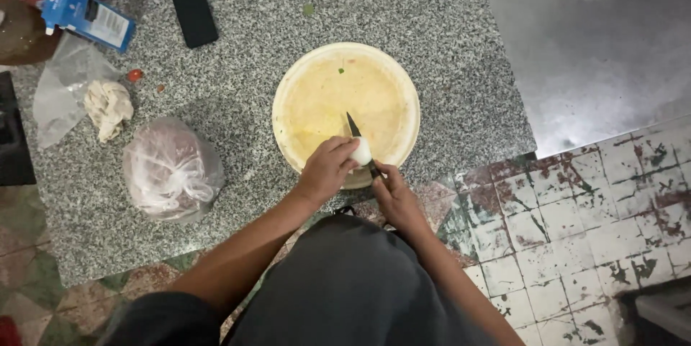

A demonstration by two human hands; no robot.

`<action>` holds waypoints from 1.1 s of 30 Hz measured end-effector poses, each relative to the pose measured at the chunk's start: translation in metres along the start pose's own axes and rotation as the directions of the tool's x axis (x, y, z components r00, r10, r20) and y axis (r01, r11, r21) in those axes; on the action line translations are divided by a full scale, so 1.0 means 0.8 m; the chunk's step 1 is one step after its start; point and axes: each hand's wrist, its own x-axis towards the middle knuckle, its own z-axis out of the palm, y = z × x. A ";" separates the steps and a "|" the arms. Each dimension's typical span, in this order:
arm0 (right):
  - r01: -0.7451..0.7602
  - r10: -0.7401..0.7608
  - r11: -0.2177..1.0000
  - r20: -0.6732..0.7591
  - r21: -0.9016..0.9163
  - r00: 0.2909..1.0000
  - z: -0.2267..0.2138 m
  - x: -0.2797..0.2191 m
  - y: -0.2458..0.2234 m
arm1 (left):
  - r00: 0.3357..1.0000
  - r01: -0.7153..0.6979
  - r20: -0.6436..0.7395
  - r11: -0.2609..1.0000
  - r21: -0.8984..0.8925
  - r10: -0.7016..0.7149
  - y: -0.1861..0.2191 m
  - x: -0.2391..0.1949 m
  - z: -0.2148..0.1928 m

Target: The person retrieves a knife from a utensil holder and then chops a white onion on a round cutting board. The onion is sliced into thin pieces and then diced into small cubes, accumulating in the center of the board.

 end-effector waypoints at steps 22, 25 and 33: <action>0.076 -0.077 0.995 0.009 0.059 0.997 0.035 -0.032 0.021 | 0.981 0.082 -0.180 0.996 0.018 -0.077 0.008 -0.009 0.014; -0.022 0.009 0.988 0.084 0.156 0.996 0.030 -0.055 0.049 | 0.975 0.135 -0.178 0.991 0.011 -0.131 0.018 -0.007 0.011; -0.262 0.245 0.964 0.246 0.039 0.938 -0.050 -0.142 0.058 | 0.954 0.284 0.153 0.944 -0.170 -0.259 0.069 0.006 -0.046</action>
